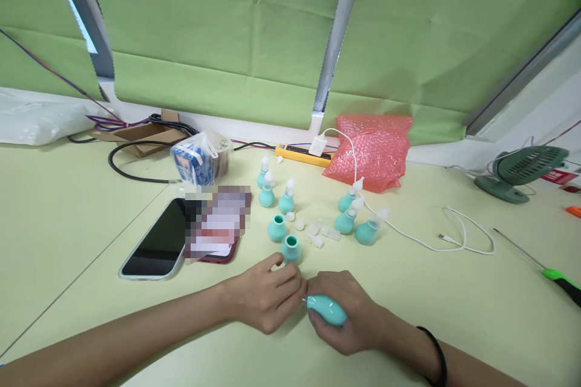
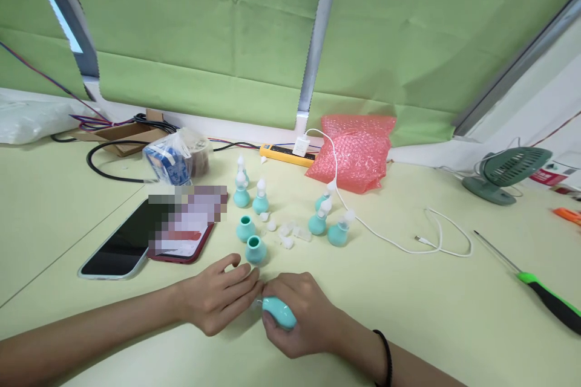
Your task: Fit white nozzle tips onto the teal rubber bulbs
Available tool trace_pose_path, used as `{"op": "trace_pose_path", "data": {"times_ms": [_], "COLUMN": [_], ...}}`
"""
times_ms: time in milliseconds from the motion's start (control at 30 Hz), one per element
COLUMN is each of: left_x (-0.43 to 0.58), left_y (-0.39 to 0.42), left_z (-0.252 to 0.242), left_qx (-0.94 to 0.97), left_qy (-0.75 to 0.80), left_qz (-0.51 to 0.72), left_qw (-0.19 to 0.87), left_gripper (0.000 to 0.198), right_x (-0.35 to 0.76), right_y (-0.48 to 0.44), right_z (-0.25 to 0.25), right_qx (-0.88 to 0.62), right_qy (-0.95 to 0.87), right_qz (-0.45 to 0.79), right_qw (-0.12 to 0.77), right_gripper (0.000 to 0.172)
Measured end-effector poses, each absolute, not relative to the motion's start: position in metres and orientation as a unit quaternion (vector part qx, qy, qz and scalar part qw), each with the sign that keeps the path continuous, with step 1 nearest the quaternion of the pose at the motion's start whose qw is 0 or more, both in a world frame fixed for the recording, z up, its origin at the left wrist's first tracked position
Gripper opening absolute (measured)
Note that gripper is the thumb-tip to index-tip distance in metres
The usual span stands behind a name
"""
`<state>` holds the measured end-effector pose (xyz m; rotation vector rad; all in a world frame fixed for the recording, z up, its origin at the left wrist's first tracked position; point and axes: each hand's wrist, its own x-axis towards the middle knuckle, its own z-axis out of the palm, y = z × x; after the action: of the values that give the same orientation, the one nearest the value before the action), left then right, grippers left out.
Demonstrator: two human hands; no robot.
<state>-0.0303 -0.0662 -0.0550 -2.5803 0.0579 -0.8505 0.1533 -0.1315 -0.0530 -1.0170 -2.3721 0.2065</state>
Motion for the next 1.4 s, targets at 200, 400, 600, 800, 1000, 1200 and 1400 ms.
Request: {"op": "trace_pose_path", "data": {"times_ms": [200,400,600,800,1000,1200,1400], "left_x": [-0.025,-0.024,-0.024,-0.027,-0.028,-0.024,-0.026], "left_y": [-0.072,-0.070,-0.069,-0.069,-0.072,-0.073,-0.071], "left_z": [-0.060,-0.064,-0.066,-0.062,-0.063,-0.065,-0.066], "left_qx": [-0.947,-0.955,-0.951,-0.954,-0.960,-0.963,-0.968], "left_qy": [-0.046,-0.096,-0.113,-0.120,-0.111,-0.097,-0.033], "left_qz": [-0.305,-0.266,-0.269,-0.261,-0.246,-0.244,-0.246], "left_qw": [0.095,0.094,0.099,0.086,0.078,0.064,0.036], "left_gripper": [0.024,0.029,0.034,0.036,0.043,0.047,0.052], "right_x": [0.157,0.155,0.156,0.156,0.153,0.152,0.151], "right_y": [-0.131,-0.133,-0.132,-0.129,-0.130,-0.129,-0.130], "right_z": [-0.064,-0.061,-0.060,-0.058,-0.061,-0.063,-0.054], "right_qx": [-0.386,-0.389,-0.420,-0.410,-0.404,-0.386,-0.373], "right_qy": [-0.852,-0.833,-0.820,-0.829,-0.839,-0.856,-0.851], "right_qz": [0.069,0.076,0.066,0.122,0.148,0.165,0.228], "right_qw": [0.346,0.385,0.385,0.360,0.333,0.302,0.290], "right_gripper": [0.030,0.029,0.026,0.023,0.021,0.013,0.007]}}
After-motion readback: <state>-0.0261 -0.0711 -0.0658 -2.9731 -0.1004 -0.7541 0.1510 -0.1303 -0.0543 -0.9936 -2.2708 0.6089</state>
